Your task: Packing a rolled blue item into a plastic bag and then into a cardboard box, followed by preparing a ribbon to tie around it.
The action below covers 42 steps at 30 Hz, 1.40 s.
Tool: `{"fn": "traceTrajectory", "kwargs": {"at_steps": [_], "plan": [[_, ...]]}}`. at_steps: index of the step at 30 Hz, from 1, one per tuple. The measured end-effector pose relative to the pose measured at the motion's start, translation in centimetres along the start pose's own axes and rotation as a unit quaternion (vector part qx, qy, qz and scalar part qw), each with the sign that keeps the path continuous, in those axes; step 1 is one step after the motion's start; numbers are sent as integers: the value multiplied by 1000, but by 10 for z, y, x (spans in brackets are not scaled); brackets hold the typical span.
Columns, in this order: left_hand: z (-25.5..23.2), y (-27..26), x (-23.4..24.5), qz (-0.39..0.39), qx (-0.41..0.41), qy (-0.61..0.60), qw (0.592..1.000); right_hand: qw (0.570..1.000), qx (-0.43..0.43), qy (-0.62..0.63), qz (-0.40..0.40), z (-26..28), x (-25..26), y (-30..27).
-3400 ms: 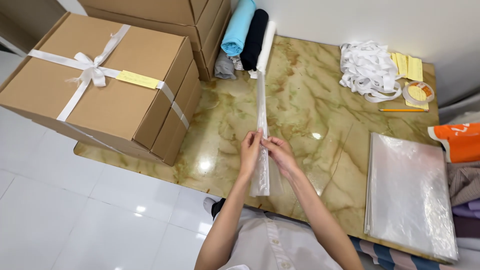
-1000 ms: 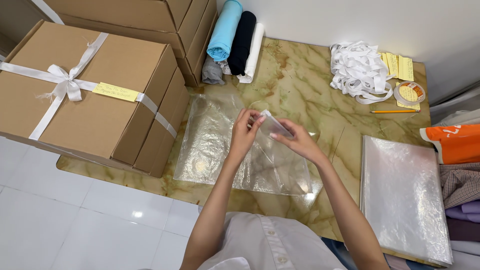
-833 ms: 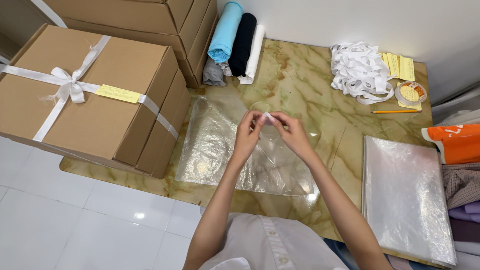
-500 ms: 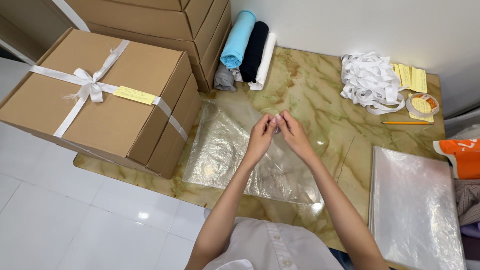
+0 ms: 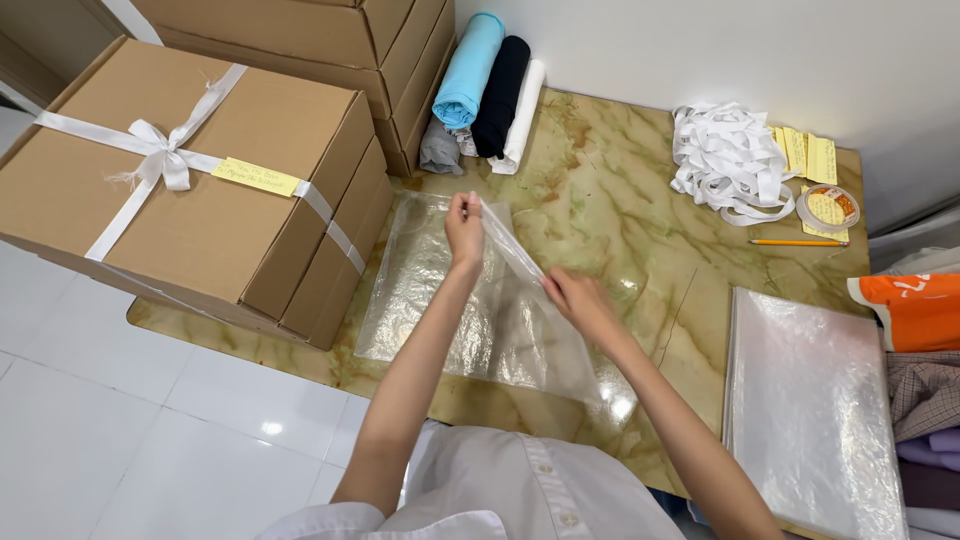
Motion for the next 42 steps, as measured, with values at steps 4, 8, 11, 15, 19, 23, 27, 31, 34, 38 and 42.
{"fn": "traceTrajectory", "kwargs": {"at_steps": [4,8,11,15,19,23,27,31,34,38,42], "plan": [[21,47,35,-52,-49,37,997,1000,3,-12,14,-4,26,-45],[55,96,71,-132,-35,56,989,995,-9,36,94,4,46,-75],[74,116,73,-140,-23,82,986,990,-22,80,113,7,53,-79],[62,115,70,-135,-12,86,987,984,-36,141,100,18,62,-74],[13,60,63,-74,45,-13,996,970,-61,227,57,12,54,-61],[-25,-47,46,90,209,-7,974,941,-79,330,9,28,38,-40],[-23,-86,48,161,235,50,957,930,-53,360,56,63,18,-26],[35,-70,74,120,221,86,964,915,-68,380,113,64,-11,-27],[43,-69,81,104,219,67,968,889,-124,420,136,48,-44,-18],[24,-81,74,146,209,28,966,848,-216,476,84,57,-48,4],[12,-86,76,200,161,69,964,815,-281,504,50,27,-84,19]]}}
Point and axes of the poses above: each hand's wrist, its own y-axis towards the middle knuckle, its own x-axis out of the back of the hand, z = x × y, the point moved 10 cm from there along y, towards the middle knuckle, and after that the axes turned 10 degrees about -z, right-handed, at the moved point
